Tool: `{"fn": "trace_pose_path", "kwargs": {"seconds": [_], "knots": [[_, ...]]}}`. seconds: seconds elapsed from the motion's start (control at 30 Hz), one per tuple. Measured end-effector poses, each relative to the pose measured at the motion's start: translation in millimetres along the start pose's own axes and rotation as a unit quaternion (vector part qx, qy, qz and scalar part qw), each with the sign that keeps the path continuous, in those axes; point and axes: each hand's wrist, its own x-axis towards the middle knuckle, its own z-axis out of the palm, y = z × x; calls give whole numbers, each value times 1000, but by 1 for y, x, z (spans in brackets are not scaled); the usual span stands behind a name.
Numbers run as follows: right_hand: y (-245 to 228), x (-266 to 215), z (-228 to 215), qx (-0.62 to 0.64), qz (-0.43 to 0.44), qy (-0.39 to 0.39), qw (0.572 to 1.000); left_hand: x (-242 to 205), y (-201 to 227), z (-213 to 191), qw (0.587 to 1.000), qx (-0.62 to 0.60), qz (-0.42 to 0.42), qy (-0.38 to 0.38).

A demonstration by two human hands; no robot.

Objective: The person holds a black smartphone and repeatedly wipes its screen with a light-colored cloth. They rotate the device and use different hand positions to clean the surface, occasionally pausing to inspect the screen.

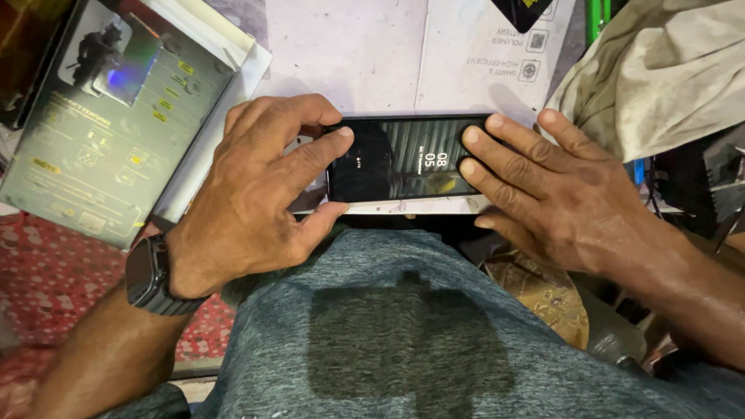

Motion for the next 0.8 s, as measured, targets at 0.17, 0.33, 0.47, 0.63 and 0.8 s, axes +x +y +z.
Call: {"fn": "trace_pose_path", "kwargs": {"seconds": [0.17,0.33,0.47,0.63,0.8], "knots": [[-8,6,-8,-24,-24,9,999,1,1,1,1000,-2,-1,3],[-12,11,-11,-26,-33,29,999,0,0,-1,1000,-2,-7,-2],[-13,11,-8,-18,-23,35,999,0,-1,-1,1000,-2,-8,-2],[-12,11,-6,-24,-26,45,998,-1,-2,-2,1000,-5,-7,-6],[-13,11,-8,-15,-20,46,999,-1,-2,-3,1000,4,10,-16]]}}
